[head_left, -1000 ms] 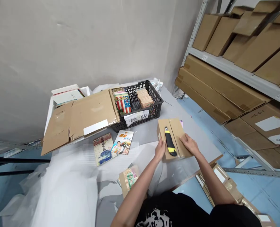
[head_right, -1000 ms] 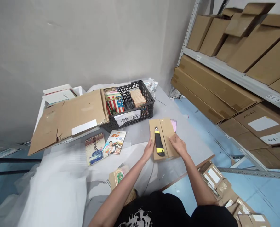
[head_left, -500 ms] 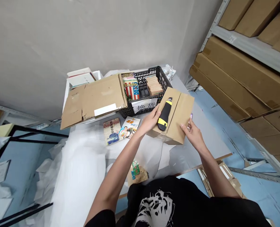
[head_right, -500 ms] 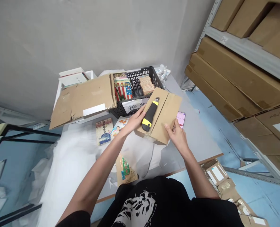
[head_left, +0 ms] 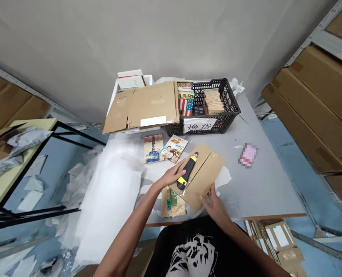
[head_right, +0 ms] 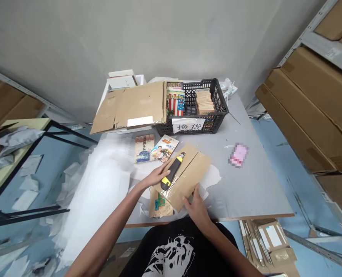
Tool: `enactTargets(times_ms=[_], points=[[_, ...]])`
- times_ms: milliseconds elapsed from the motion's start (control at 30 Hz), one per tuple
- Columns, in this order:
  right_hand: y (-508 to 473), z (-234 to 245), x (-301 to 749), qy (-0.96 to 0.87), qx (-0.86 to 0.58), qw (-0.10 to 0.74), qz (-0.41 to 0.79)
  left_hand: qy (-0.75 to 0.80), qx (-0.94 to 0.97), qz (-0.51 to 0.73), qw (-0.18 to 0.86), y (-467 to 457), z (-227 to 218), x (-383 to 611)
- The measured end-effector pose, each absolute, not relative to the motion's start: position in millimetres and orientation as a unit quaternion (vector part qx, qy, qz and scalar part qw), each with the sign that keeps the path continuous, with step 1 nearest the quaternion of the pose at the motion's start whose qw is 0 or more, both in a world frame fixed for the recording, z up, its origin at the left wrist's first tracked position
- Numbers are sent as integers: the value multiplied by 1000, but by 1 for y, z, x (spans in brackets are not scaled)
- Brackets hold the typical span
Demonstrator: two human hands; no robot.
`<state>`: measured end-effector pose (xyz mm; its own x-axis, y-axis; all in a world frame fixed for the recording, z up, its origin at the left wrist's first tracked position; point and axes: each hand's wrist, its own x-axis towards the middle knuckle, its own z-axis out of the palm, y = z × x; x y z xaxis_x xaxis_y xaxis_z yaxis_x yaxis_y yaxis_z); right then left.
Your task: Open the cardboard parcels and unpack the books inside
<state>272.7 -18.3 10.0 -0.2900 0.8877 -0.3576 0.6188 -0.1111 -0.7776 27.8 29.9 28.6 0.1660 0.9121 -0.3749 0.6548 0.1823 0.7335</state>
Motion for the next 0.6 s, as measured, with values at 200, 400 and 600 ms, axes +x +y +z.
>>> enactTargets(times_ms=[200, 400, 600], points=[[17, 56, 298, -745, -578, -58, 328, 691, 661, 92, 278, 13, 41, 53], [47, 76, 247, -771, -558, -25, 307, 743, 661, 48, 92, -8, 55, 114], [46, 61, 219, -742, -600, -51, 295, 720, 683, 47, 113, -15, 42, 131]])
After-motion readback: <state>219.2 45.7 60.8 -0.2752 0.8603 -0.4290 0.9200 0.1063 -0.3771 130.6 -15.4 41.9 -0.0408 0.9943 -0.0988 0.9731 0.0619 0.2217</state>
